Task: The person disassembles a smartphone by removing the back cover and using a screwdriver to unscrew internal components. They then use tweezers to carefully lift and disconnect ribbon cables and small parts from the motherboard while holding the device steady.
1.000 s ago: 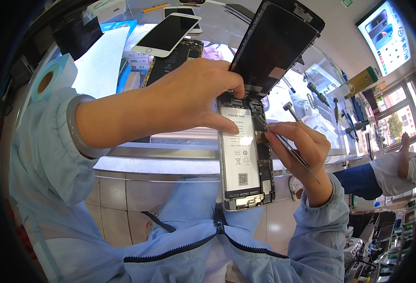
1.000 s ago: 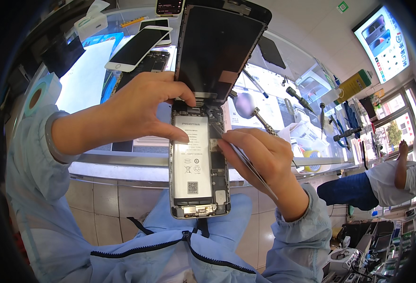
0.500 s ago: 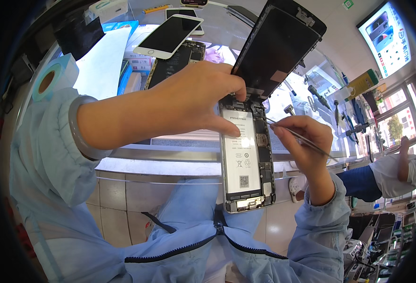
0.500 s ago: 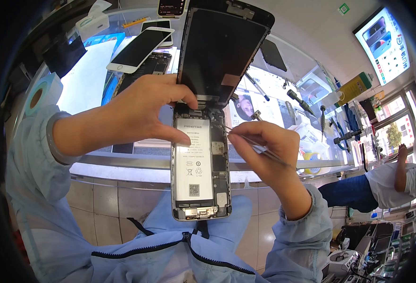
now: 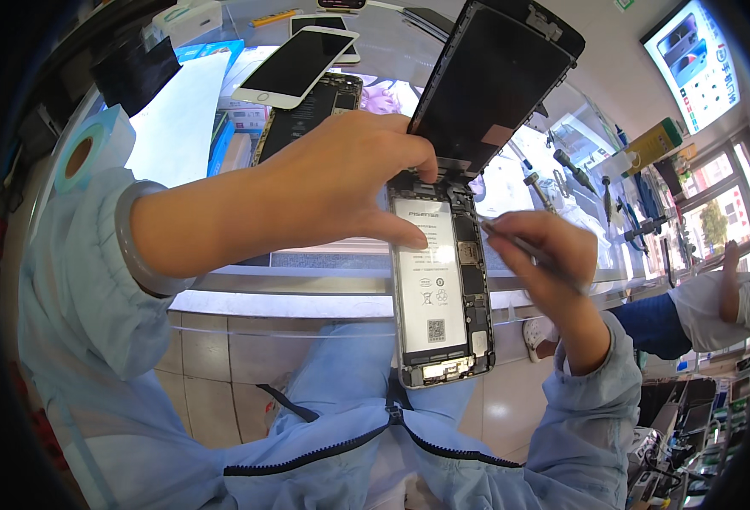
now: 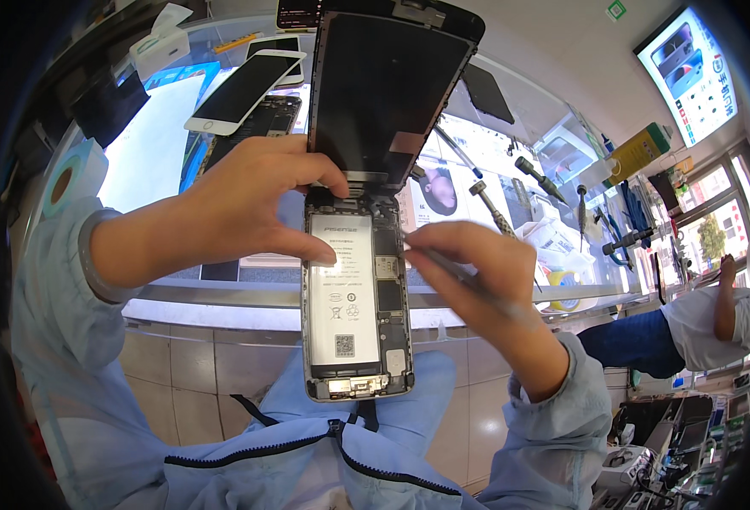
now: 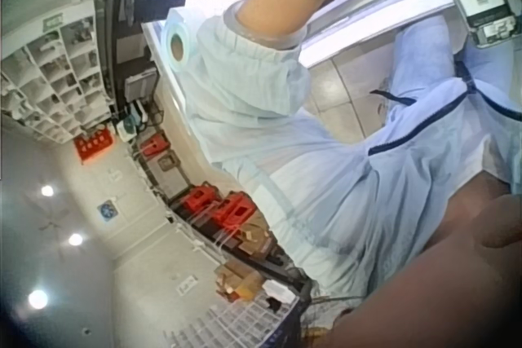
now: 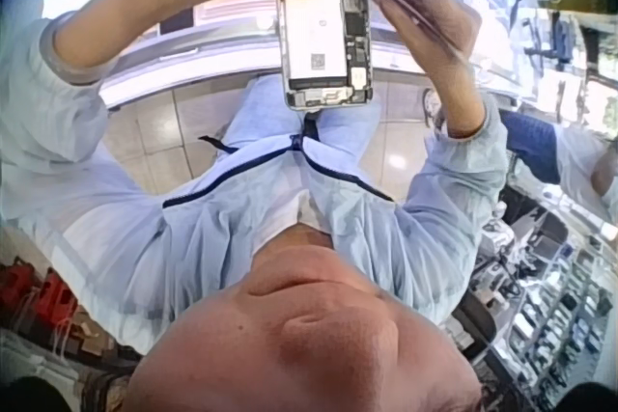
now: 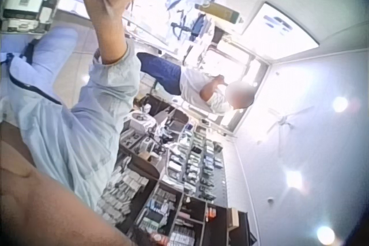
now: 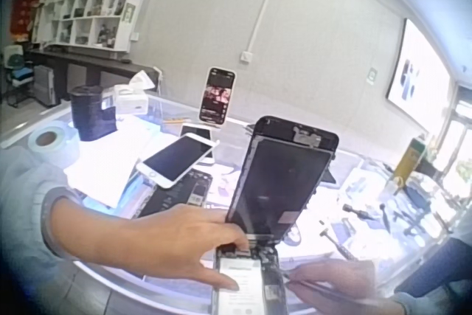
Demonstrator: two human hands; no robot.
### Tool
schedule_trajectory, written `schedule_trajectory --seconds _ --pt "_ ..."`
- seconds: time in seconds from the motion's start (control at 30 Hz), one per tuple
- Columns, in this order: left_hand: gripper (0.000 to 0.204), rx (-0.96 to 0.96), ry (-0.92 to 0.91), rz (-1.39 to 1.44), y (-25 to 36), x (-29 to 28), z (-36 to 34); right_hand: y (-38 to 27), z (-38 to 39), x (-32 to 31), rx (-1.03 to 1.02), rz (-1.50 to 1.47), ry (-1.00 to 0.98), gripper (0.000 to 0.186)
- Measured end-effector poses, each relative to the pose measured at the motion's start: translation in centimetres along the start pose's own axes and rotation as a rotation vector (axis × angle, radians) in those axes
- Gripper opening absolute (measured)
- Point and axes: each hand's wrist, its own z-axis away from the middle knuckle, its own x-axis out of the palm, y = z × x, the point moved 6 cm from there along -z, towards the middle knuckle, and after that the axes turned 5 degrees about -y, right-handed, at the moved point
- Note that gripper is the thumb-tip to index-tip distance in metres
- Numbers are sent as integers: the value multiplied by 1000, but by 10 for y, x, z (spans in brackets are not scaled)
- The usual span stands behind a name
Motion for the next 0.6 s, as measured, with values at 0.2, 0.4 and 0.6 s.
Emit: schedule_trajectory --seconds 0.2,0.4,0.6 --pt "45 47 19 29 1 -1 -1 -27 5 9 -308 362 11 24" --pt "47 16 9 26 0 0 -1 -39 2 6 -312 510 9 20" --pt "48 17 -1 5 1 1 -2 -31 10 -2 -321 452 26 26"
